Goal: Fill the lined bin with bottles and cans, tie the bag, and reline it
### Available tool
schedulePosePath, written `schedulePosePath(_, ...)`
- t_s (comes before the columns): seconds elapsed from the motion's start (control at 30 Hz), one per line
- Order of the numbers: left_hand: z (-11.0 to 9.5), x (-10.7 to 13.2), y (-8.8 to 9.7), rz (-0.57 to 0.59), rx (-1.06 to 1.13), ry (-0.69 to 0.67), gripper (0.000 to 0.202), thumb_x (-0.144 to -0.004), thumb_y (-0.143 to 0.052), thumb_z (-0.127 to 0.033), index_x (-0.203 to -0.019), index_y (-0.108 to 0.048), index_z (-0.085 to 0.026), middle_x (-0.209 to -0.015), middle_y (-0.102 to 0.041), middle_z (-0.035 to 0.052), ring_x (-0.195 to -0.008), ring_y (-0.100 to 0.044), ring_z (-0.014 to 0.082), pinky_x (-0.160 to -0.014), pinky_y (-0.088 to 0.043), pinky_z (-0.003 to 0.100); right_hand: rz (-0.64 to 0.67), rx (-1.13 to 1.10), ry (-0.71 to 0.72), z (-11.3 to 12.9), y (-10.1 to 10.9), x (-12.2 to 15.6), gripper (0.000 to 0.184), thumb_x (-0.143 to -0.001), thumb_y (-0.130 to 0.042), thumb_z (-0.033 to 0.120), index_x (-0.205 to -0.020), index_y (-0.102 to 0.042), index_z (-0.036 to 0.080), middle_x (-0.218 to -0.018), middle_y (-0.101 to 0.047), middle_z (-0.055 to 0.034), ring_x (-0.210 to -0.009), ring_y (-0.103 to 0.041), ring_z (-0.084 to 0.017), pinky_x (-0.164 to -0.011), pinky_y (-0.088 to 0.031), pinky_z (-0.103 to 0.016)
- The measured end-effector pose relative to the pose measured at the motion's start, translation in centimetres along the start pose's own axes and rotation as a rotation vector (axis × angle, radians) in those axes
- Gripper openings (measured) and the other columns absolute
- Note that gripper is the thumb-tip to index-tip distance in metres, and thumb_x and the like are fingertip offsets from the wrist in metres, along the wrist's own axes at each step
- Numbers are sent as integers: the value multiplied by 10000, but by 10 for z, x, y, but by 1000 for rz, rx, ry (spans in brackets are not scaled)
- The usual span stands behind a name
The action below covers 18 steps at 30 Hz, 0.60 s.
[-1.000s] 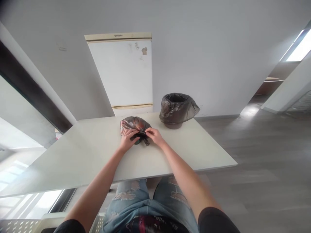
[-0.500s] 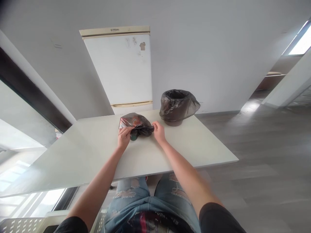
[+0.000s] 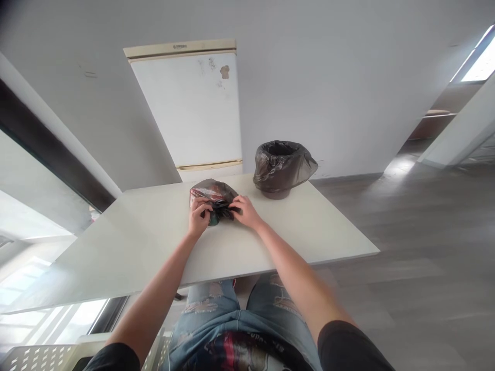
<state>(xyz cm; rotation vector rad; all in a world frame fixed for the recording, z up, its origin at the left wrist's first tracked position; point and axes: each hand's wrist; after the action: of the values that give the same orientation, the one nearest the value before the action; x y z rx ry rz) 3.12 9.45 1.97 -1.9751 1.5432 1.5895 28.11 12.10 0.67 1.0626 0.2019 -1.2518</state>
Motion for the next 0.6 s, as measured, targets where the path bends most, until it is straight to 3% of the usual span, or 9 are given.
schedulePosePath(0.1,5,3,-3,45,18,-14,249,-949,-526,-168,-919,-769,-214,-1203,-585,128,-1088,-664,236,-1007,-601,462,54,78,-51,-6,-6,0,421,-930,-687,275,-1351,-693,259,-1242,-629,-115,-1117,-522,-305,-1059,-483,-504)
schedulePosePath(0.2,12,5,-6,63,-34,16,231,-984,-594,-293,-1079,-796,-231,-1174,-566,129,-1060,-643,243,-994,-603,457,45,118,-70,-12,-9,0,237,-924,-710,283,-1146,-790,256,-1187,-627,-113,-1086,-503,-307,-1037,-483,-518)
schedulePosePath(0.27,16,4,-7,36,-76,18,225,-978,-641,-356,-1080,-799,-232,-1136,-560,134,-1049,-630,261,-988,-596,473,27,124,-56,-14,-9,1,146,-930,-669,226,-967,-808,251,-1164,-620,-110,-1080,-497,-300,-1029,-481,-511)
schedulePosePath(0.43,20,2,-7,5,-152,12,169,-973,-655,-358,-949,-774,-241,-1047,-556,129,-1031,-619,299,-981,-567,528,-67,93,-42,-16,-8,0,179,-950,-610,207,-943,-784,246,-1162,-611,-108,-1078,-509,-286,-1032,-483,-484)
schedulePosePath(0.6,9,0,-5,32,-141,11,206,-1037,-552,-319,-988,-727,-223,-1059,-550,122,-1054,-613,276,-1005,-538,491,-221,98,-118,-17,-6,-4,348,-973,-434,127,-899,-756,238,-1115,-603,-114,-1089,-520,-291,-1024,-475,-484)
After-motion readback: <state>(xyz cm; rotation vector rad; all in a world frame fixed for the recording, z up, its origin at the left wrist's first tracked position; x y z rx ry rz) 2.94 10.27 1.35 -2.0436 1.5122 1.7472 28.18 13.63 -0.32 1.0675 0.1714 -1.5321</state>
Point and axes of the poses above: each hand's wrist, its own x-axis away from the middle knuckle, its own y-axis out of the back of the hand, z = x × y
